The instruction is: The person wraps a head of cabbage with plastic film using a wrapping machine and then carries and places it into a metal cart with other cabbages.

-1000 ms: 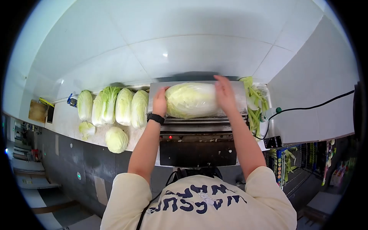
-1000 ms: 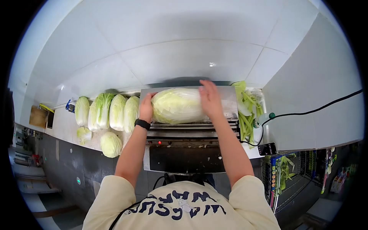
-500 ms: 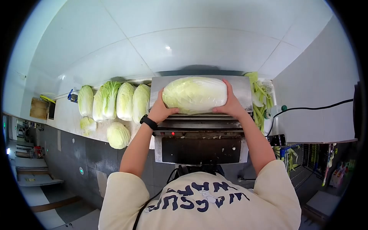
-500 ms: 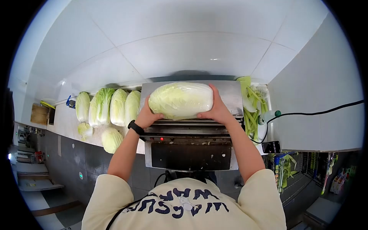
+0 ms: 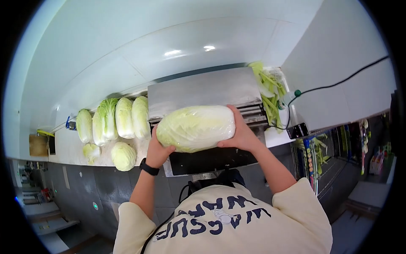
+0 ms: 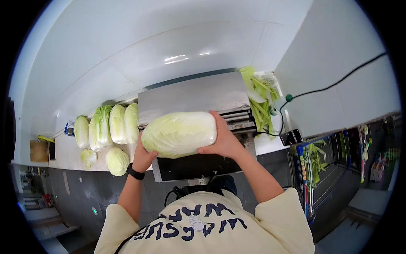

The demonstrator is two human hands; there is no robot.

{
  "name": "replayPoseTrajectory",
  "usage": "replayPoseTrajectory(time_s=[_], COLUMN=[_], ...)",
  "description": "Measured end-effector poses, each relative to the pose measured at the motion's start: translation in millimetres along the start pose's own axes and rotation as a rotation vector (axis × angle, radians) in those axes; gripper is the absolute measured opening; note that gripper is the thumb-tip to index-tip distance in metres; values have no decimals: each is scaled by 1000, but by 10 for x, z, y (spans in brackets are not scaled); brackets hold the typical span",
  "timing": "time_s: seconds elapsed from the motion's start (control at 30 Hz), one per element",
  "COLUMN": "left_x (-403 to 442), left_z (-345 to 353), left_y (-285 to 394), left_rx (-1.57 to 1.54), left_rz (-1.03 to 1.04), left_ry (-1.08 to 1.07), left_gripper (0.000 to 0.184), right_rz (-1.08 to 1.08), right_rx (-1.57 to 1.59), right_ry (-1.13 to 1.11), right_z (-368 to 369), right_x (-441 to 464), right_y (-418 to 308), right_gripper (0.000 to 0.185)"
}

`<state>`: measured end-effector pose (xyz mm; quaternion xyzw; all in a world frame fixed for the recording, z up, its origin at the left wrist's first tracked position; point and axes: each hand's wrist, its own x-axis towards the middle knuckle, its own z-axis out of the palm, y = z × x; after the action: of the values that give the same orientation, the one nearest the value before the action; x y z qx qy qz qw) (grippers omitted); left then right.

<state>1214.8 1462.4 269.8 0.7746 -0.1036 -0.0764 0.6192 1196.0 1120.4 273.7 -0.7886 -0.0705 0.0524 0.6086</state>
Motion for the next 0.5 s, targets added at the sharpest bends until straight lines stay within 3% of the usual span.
replayPoseTrajectory(time_s=[0.27,0.5], left_x=[-527,-693], left_z=[190,204], left_y=[-33,-254], left_rx=[-35,88], left_rz=[-3,14], left_ry=[31,5], left_gripper=[130,132], right_rz=[-81,-66], right_rx=[-39,57], right_ry=[70,78], right_z=[233,314], right_x=[-624,-804], right_y=[154,448], right_gripper=[129,131])
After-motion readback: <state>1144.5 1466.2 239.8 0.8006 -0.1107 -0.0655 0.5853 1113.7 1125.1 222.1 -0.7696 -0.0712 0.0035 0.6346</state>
